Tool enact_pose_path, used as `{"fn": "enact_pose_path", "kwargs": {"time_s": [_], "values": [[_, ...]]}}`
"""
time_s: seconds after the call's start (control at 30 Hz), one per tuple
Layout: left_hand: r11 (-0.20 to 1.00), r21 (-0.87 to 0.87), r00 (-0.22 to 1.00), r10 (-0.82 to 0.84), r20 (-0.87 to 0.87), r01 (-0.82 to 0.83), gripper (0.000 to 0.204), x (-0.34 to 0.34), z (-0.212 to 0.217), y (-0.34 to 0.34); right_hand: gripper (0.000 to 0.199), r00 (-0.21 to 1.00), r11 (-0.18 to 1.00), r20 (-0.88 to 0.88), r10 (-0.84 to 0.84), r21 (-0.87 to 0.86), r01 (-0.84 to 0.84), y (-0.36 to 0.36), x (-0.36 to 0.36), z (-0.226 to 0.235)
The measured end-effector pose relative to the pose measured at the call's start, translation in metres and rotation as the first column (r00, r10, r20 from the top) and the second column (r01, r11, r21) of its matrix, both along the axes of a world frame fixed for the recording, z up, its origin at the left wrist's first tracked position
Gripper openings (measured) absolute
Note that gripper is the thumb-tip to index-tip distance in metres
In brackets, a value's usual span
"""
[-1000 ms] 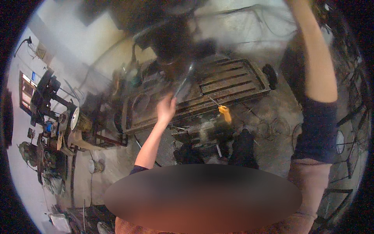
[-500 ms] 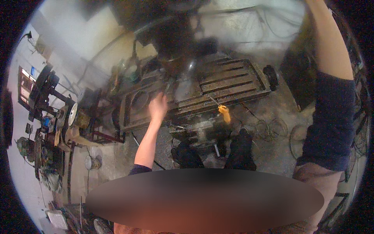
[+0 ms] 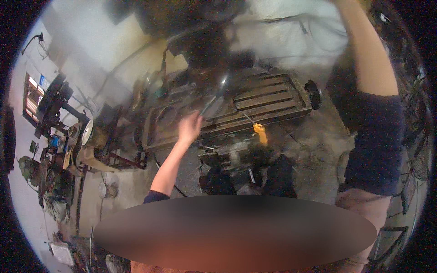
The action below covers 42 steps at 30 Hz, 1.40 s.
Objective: The person repeatedly picks small metal parts from a blue bin, places them on a drill press table, and drills holes using a hand lever. After drilling, the person removes the parts and returns them to the bin. The cycle continues throughout the clip.
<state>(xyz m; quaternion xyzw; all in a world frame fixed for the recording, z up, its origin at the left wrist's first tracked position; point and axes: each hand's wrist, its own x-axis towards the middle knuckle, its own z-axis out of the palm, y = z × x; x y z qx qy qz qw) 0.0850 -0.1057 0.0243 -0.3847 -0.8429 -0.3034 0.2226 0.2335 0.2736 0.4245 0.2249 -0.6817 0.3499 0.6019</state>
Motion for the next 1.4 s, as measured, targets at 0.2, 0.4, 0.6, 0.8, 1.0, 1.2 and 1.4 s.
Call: {"fn": "enact_pose_path", "kwargs": {"time_s": [0.2, 0.4, 0.6, 0.8, 1.0, 1.2, 1.4], "values": [[0.979, 0.007, 0.979, 0.205, 0.018, -0.205, 0.027, -0.021, -0.012, 0.025, 0.015, 0.985, 0.981, 0.067, 0.160, -0.124, -0.151, 0.000, -0.005, -0.005], [0.975, 0.006, 0.965, 0.219, 0.147, -0.222, 0.027, -0.016, -0.005, 0.026, 0.013, 0.992, 0.991, 0.030, 0.123, -0.047, -0.122, 0.002, -0.002, -0.001], [0.982, 0.004, 0.980, 0.186, 0.071, -0.187, 0.025, 0.001, 0.000, -0.047, 0.012, 0.984, 0.981, 0.046, 0.172, -0.098, -0.167, -0.006, 0.001, -0.003], [0.895, 0.013, 0.892, 0.446, -0.073, -0.447, 0.025, -0.017, 0.010, -0.114, 0.012, 0.992, 0.904, -0.002, 0.129, -0.410, -0.118, -0.063, 0.043, -0.025], [0.799, -0.206, 0.820, 0.571, -0.032, -0.565, 0.037, -0.026, -0.016, -0.149, 0.048, 0.954, 0.958, 0.174, 0.242, -0.198, -0.207, -0.011, 0.040, -0.229], [0.894, -0.151, 0.902, 0.431, 0.037, -0.421, 0.045, -0.033, -0.024, -0.152, 0.045, 0.388, 0.965, 0.902, 0.188, -0.242, 0.096, -0.028, 0.057, -0.514], [0.865, -0.163, 0.880, 0.469, -0.078, -0.475, 0.041, -0.002, 0.000, -0.183, 0.039, 0.198, 0.735, 0.750, 0.632, -0.660, 0.155, -0.081, 0.021, -0.597]]}}
